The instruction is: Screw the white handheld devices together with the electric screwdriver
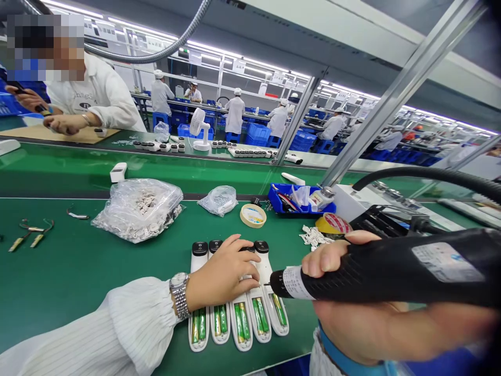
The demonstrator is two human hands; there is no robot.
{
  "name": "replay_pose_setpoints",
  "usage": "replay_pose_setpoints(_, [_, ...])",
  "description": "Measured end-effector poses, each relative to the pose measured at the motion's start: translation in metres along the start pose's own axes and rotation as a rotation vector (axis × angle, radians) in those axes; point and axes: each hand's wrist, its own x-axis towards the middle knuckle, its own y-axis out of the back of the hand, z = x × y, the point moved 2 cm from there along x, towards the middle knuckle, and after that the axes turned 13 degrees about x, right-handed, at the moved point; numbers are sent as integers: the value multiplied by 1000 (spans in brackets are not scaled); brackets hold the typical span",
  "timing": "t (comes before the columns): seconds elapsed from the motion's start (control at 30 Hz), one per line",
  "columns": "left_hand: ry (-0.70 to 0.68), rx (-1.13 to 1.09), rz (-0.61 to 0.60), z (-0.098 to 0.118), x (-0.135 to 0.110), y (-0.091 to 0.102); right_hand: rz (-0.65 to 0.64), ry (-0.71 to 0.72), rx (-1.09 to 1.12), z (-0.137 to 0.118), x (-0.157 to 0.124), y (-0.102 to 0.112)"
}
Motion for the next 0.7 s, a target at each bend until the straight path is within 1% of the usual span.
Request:
replay_pose_setpoints(0.07, [13, 36, -27, -1, -3, 4, -3, 8, -17, 6, 0, 1])
replay_pose_setpoints(0.17, [25, 38, -72, -3, -7, 6, -84, -21, -23, 16, -1, 3])
replay_pose_setpoints(0.23, [18, 33, -72, -4, -9, 5, -127, -30, -16, 22, -2, 5])
replay_pose_setpoints(0.33, [2, 27, -60, -5, -8, 1, -142, -66, -7, 29, -2, 7])
replay_pose_setpoints(0.4, [-6, 24, -67, -6, -8, -1, -156, -78, -4, 32, -3, 5])
replay_pose_setpoints(0.6, [2, 9, -81, -8, -5, -1, -271, -93, 2, 37, -1, -8])
replay_pose_setpoints(0.7, [6, -7, -79, -9, -6, -4, -275, -92, 37, 38, 0, -7])
